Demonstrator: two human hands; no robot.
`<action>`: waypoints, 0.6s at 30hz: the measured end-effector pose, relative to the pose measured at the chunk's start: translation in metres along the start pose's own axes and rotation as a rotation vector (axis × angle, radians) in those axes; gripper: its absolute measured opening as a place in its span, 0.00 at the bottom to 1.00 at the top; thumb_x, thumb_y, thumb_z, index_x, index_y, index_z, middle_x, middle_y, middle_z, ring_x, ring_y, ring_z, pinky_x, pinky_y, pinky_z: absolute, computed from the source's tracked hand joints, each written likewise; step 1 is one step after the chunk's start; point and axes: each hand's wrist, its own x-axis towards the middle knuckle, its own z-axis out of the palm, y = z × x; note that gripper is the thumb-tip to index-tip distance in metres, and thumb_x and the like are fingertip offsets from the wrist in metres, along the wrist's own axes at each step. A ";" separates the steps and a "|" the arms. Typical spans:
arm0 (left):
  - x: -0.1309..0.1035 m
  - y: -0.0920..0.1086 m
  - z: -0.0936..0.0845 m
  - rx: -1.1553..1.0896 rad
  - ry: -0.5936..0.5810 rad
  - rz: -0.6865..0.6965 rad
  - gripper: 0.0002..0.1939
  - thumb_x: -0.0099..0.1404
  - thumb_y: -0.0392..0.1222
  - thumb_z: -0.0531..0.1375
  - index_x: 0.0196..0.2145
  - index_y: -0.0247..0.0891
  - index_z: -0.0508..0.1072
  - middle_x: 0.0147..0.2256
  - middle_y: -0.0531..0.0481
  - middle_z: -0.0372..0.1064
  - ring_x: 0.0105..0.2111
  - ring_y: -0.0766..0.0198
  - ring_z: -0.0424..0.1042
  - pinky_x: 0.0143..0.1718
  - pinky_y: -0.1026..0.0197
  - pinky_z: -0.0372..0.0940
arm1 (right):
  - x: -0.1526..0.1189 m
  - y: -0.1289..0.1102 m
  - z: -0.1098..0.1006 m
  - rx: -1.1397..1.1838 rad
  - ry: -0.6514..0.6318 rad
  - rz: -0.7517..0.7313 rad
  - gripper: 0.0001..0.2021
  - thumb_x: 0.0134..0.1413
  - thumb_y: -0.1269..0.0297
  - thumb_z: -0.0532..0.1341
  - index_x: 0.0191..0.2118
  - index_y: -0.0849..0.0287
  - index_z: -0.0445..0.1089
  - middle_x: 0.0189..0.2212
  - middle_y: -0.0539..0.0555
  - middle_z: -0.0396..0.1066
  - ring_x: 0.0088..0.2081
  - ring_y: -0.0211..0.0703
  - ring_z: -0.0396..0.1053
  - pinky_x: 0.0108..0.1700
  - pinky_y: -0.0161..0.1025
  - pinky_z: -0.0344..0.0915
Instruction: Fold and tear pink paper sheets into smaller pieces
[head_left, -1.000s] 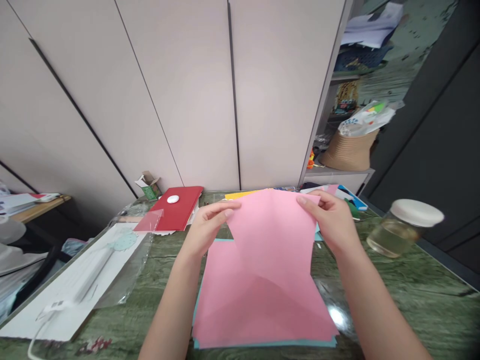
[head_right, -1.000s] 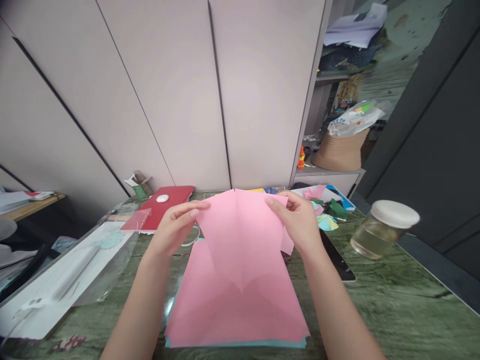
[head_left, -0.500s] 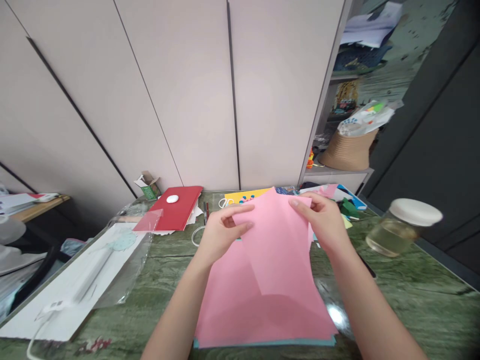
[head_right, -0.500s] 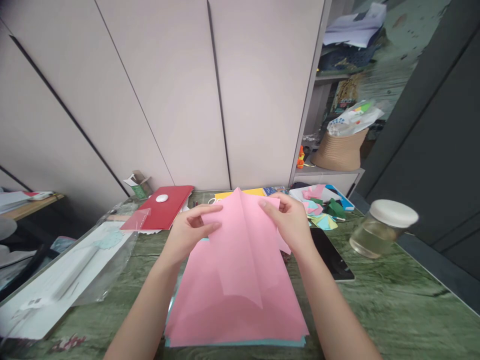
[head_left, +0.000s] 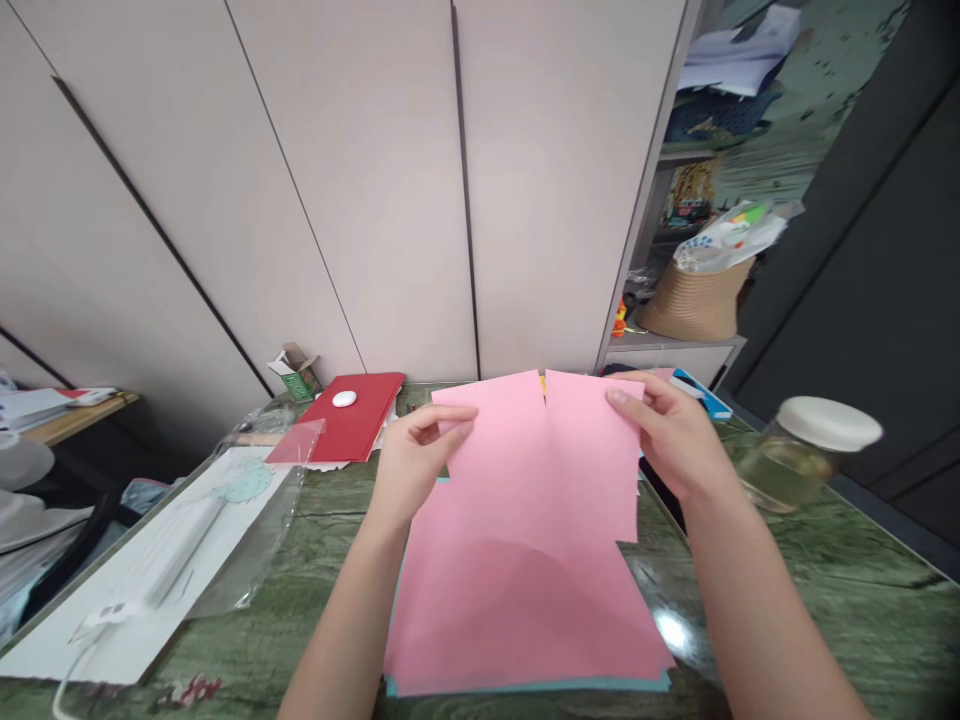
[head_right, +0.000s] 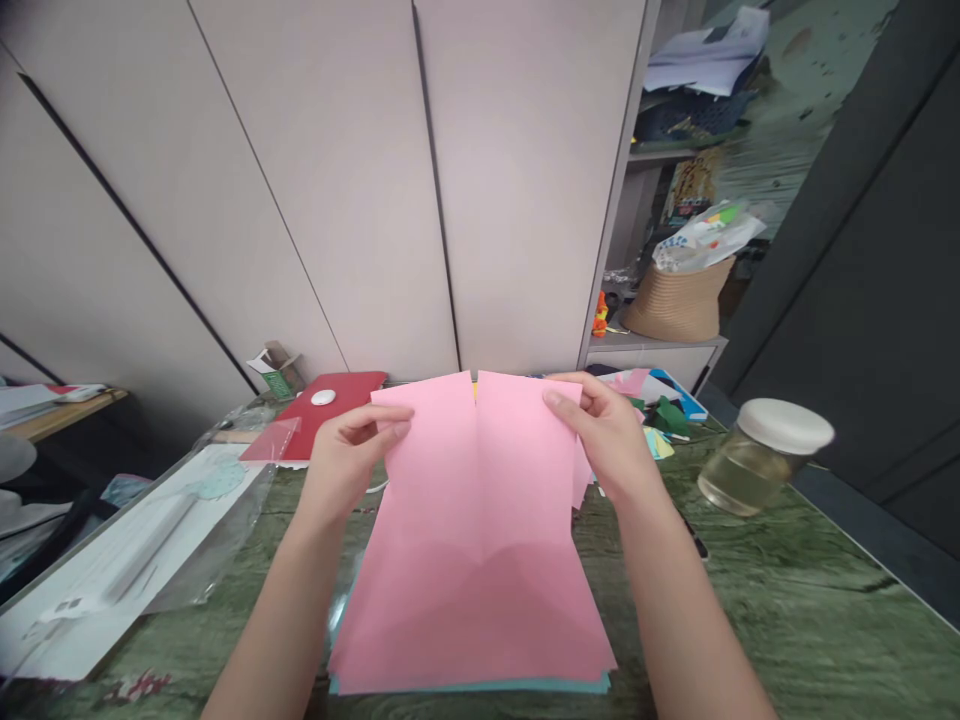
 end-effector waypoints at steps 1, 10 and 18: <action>0.001 -0.002 0.000 -0.019 0.011 -0.002 0.08 0.53 0.42 0.62 0.32 0.39 0.76 0.34 0.47 0.73 0.35 0.60 0.70 0.35 0.61 0.64 | 0.000 0.000 -0.001 0.057 -0.061 0.040 0.13 0.41 0.60 0.66 0.36 0.54 0.70 0.30 0.51 0.72 0.28 0.39 0.68 0.27 0.35 0.63; 0.002 0.001 0.003 -0.034 -0.004 0.096 0.16 0.53 0.40 0.62 0.42 0.41 0.73 0.45 0.47 0.69 0.47 0.57 0.66 0.47 0.56 0.61 | 0.007 0.013 -0.001 0.216 -0.027 0.016 0.05 0.40 0.64 0.67 0.28 0.56 0.73 0.31 0.52 0.73 0.34 0.41 0.69 0.40 0.41 0.65; -0.002 0.000 0.007 -0.012 -0.079 0.045 0.10 0.53 0.40 0.62 0.36 0.43 0.76 0.40 0.48 0.73 0.43 0.59 0.69 0.44 0.58 0.64 | 0.007 0.023 0.009 0.123 0.013 -0.021 0.06 0.42 0.61 0.65 0.25 0.57 0.71 0.24 0.48 0.68 0.27 0.37 0.65 0.32 0.36 0.63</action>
